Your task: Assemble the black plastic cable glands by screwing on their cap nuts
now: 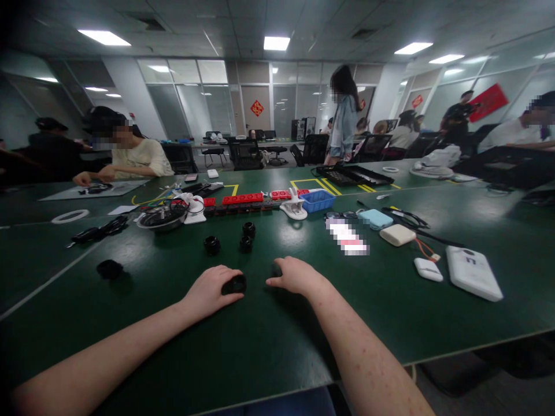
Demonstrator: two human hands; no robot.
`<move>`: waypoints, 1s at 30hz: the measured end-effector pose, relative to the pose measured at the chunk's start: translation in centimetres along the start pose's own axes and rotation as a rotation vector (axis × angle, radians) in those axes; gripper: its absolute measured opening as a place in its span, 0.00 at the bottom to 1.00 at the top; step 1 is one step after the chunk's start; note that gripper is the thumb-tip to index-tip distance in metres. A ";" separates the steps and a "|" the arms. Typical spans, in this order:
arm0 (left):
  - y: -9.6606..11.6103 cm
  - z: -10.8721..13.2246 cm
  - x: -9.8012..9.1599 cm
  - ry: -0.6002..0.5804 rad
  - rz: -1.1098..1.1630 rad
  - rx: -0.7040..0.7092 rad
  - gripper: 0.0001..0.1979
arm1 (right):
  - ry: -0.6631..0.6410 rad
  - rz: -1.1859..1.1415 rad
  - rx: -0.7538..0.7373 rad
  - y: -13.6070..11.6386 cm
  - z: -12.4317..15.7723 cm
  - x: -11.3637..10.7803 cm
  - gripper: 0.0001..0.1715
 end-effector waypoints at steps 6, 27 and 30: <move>-3.1 3.0 -1.5 -0.024 -0.056 -0.184 0.22 | 0.002 0.017 0.006 -0.1 0.0 0.0 0.35; -10.1 6.9 -13.0 0.395 -0.260 -0.630 0.27 | 0.018 0.017 -0.021 0.2 -1.5 1.5 0.31; -13.9 8.5 -14.0 0.748 -0.010 -0.773 0.28 | 0.010 0.018 -0.021 0.1 -1.7 1.5 0.31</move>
Point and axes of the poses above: each hand's wrist, its own z-axis away from the middle knuckle, its own x-axis out of the palm, y = z × x, the point moved 1 cm from there along -z, towards the middle knuckle, and after that the axes turned 5 degrees about x, right-handed, at the moved point
